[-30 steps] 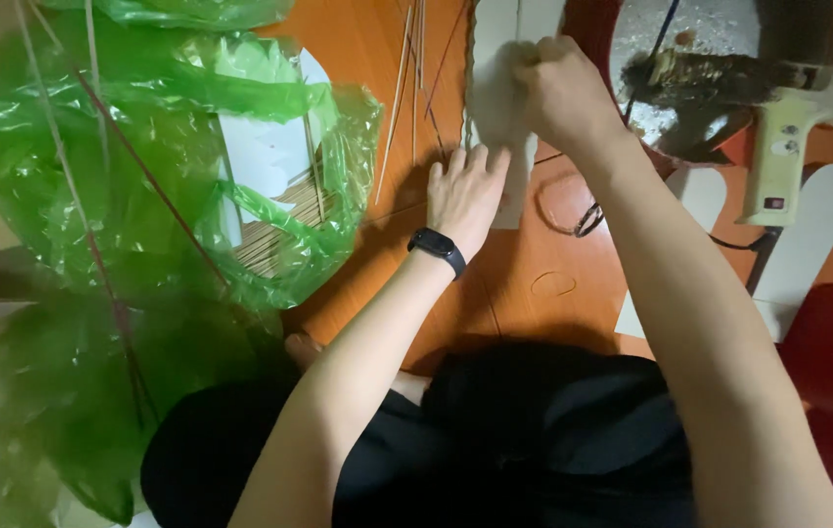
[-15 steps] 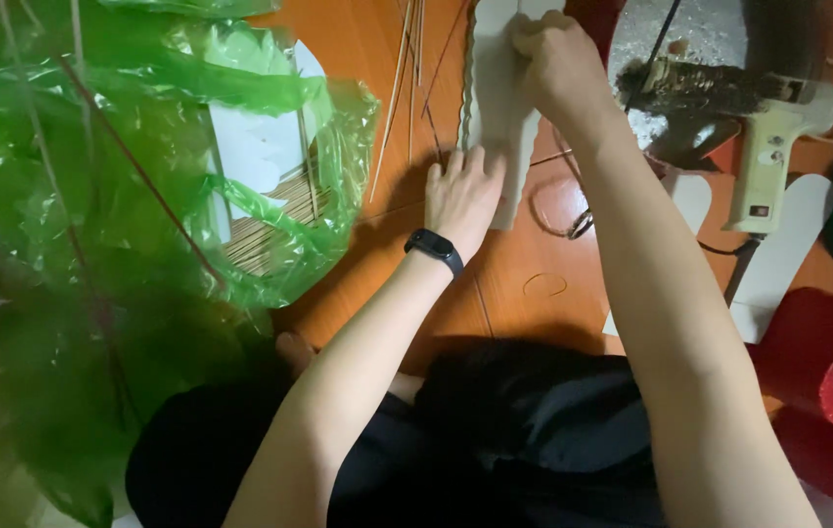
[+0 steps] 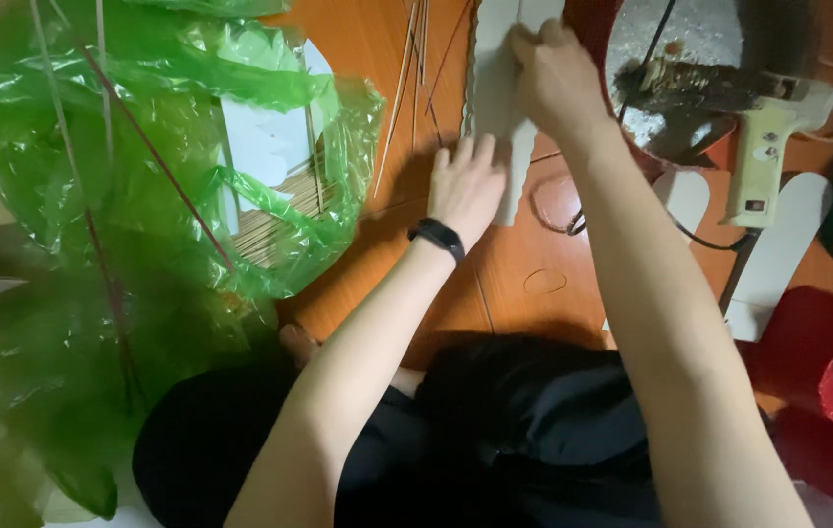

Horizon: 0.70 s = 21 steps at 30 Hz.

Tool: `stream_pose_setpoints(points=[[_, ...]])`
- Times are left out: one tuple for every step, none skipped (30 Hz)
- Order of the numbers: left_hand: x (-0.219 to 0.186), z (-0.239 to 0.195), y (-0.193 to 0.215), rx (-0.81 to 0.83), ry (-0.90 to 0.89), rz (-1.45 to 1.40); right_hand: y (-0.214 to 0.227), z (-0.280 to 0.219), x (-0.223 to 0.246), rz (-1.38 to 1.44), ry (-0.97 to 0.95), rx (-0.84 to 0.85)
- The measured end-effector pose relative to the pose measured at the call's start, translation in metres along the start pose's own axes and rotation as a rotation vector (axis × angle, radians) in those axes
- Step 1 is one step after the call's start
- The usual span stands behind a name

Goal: Gluing thin sticks onto leaf-shaped cardboard cutouts using a hot glue gun

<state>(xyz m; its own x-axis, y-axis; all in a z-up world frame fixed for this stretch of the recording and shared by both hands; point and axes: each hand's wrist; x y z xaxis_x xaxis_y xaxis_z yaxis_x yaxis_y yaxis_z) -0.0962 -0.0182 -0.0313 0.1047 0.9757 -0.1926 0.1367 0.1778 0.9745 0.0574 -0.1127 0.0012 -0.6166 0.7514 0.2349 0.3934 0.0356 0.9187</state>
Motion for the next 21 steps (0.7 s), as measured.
stream_pose_setpoints(points=[[0.005, -0.001, -0.004, -0.004, 0.0, 0.0, 0.007, -0.007, 0.008, -0.003, 0.0, -0.002], [0.01, -0.001, -0.01, -0.068, 0.03, -0.39, 0.012, -0.014, 0.014, 0.118, -0.038, 0.029], [0.011, -0.005, -0.017, -0.121, 0.058, -0.785, 0.014, -0.026, 0.021, 0.246, -0.084, 0.069], [0.014, -0.001, -0.029, -0.111, 0.057, -0.791, 0.009, -0.035, 0.018, 0.249, -0.092, 0.077], [0.019, 0.001, -0.041, -0.142, 0.184, -0.934, 0.004, -0.043, 0.017, 0.275, -0.128, -0.04], [0.024, 0.003, -0.052, -0.172, 0.314, -1.074, -0.001, -0.051, 0.018, 0.299, -0.164, -0.158], [0.024, 0.004, -0.045, -0.176, 0.311, -1.067, 0.0, -0.058, 0.022, 0.302, -0.161, -0.165], [0.024, 0.005, -0.038, -0.11, 0.349, -1.067, 0.002, -0.066, 0.027, 0.372, -0.216, -0.029], [0.023, 0.005, -0.031, -0.04, 0.386, -1.066, 0.003, -0.075, 0.031, 0.442, -0.271, 0.111], [0.022, 0.005, -0.023, -0.041, 0.382, -1.059, -0.006, -0.076, 0.029, 0.447, -0.271, 0.105], [0.018, 0.004, -0.016, -0.041, 0.37, -1.013, -0.016, -0.079, 0.028, 0.539, -0.26, 0.038], [0.015, 0.002, -0.009, -0.042, 0.359, -0.966, -0.026, -0.082, 0.026, 0.631, -0.248, -0.03], [0.013, 0.001, -0.01, -0.037, 0.355, -0.967, -0.024, -0.084, 0.029, 0.632, -0.254, -0.031], [0.011, -0.001, -0.011, -0.035, 0.399, -0.968, -0.023, -0.087, 0.032, 0.629, -0.237, -0.043], [0.011, 0.0, -0.011, -0.04, 0.441, -0.967, -0.02, -0.086, 0.035, 0.621, -0.216, -0.061], [0.008, -0.002, -0.005, -0.042, 0.435, -0.968, -0.017, -0.091, 0.04, 0.619, -0.218, -0.067], [0.006, -0.004, 0.002, -0.095, 0.454, -0.991, -0.014, -0.093, 0.046, 0.566, -0.226, -0.052], [0.006, -0.006, 0.009, -0.147, 0.472, -1.014, -0.012, -0.095, 0.053, 0.512, -0.235, -0.038], [0.006, -0.006, 0.006, -0.148, 0.475, -1.013, -0.017, -0.095, 0.054, 0.513, -0.233, -0.037], [0.006, -0.006, 0.002, -0.145, 0.507, -1.143, -0.022, -0.096, 0.054, 0.44, -0.135, -0.066], [0.005, -0.004, -0.001, -0.142, 0.535, -1.277, -0.027, -0.096, 0.053, 0.363, -0.039, -0.096]])
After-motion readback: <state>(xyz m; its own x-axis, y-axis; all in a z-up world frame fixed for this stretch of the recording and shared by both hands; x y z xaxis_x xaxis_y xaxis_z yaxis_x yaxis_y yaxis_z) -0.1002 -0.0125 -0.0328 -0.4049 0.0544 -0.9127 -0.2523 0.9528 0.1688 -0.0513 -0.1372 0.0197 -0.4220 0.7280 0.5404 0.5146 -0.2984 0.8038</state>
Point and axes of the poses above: each hand's wrist, its own z-axis towards the middle knuckle, its own y-axis out of the back of the hand, x = y × z, and after that the axes turned 14 degrees about x, right-handed
